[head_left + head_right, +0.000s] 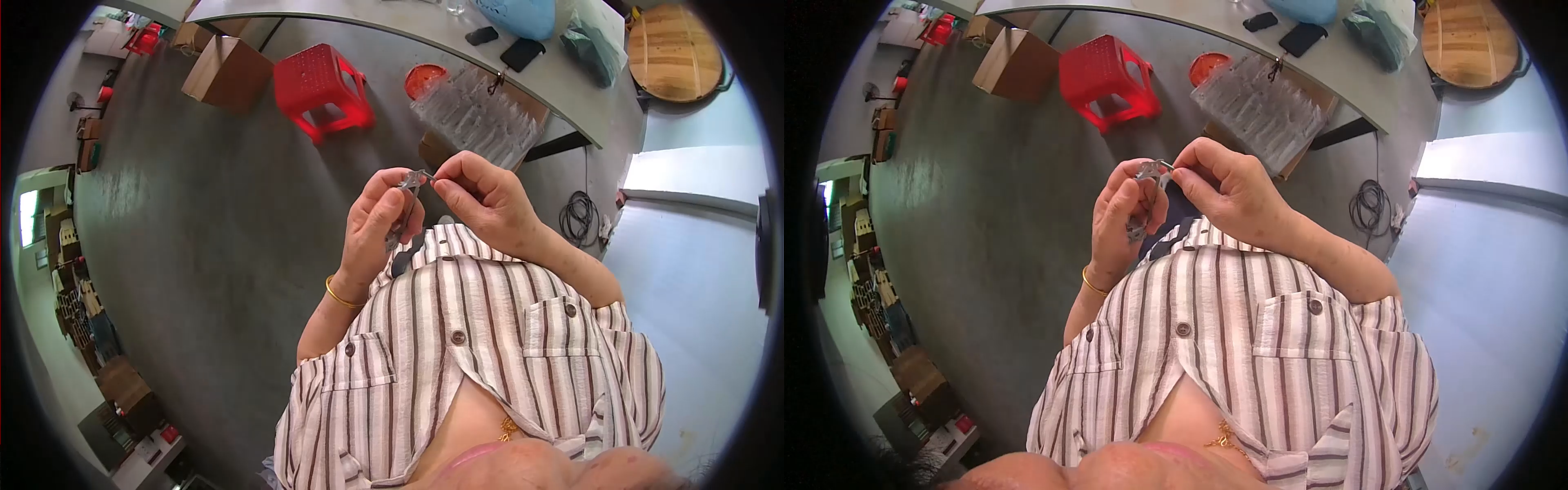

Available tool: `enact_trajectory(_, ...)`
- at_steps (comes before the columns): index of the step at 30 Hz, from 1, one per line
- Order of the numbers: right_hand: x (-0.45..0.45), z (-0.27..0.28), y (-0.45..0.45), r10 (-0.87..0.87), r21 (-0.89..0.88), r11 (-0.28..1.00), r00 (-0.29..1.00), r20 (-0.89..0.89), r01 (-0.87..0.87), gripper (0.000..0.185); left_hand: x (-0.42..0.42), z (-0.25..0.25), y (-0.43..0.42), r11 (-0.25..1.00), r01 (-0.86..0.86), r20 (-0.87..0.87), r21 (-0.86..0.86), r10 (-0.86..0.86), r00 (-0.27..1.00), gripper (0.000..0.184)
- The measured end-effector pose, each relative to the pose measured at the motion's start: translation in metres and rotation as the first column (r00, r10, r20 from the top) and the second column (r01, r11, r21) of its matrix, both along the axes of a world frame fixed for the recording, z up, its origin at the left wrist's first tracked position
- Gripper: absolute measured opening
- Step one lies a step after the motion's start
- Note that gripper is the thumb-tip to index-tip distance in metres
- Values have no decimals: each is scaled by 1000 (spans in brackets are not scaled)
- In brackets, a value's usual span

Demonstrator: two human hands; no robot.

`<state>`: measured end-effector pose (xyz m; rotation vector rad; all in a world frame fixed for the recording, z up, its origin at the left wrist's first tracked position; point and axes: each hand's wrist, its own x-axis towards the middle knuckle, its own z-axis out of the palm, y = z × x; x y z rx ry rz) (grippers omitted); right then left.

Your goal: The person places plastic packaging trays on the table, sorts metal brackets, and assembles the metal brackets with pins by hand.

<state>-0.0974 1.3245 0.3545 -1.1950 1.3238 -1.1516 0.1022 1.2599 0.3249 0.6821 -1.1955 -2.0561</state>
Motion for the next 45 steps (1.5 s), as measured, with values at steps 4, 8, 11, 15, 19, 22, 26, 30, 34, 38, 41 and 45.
enact_trajectory(4,-12,-27,20,11,-137,990,973,-230,-44,14,-4,-34,18,978,64,61,-196,-53,997,35)
enact_trajectory(8,-29,-28,-5,107,-48,992,986,-127,-114,27,-17,-39,-18,942,184,45,-279,-179,983,35)
enact_trajectory(11,-32,-36,-5,168,27,984,960,222,-179,26,-17,-31,-28,921,283,49,-269,-280,959,34)
enact_trajectory(15,-34,-33,-8,180,5,981,912,369,-195,28,-14,-16,-48,892,393,115,-222,-377,919,38)
enact_trajectory(19,-31,-25,-14,142,72,975,836,530,-211,32,-12,-10,-68,844,465,199,-267,-424,884,37)
enact_trajectory(22,-30,-29,-14,101,94,975,784,613,-199,31,-16,-8,-80,795,502,229,-342,-447,865,35)
enact_trajectory(26,-33,-38,-16,142,44,974,759,635,-220,26,-19,1,-85,771,547,217,-326,-502,837,35)
enact_trajectory(30,-38,-21,-25,178,22,966,722,668,-258,21,-24,14,-90,766,518,235,-379,-462,855,35)
enact_trajectory(34,-43,-13,-47,215,24,962,803,556,-274,21,-25,23,-107,719,552,290,-422,-469,834,36)
enact_trajectory(38,-46,-3,-58,205,24,972,900,385,-232,19,-27,33,-113,677,584,376,-448,-450,810,37)
enact_trajectory(41,-49,4,-63,96,-18,995,984,152,-95,20,-35,41,-118,654,633,370,-415,-514,774,41)
enact_trajectory(45,-57,12,-66,-161,-132,976,981,106,174,21,-49,56,-128,692,663,221,-287,-625,748,37)
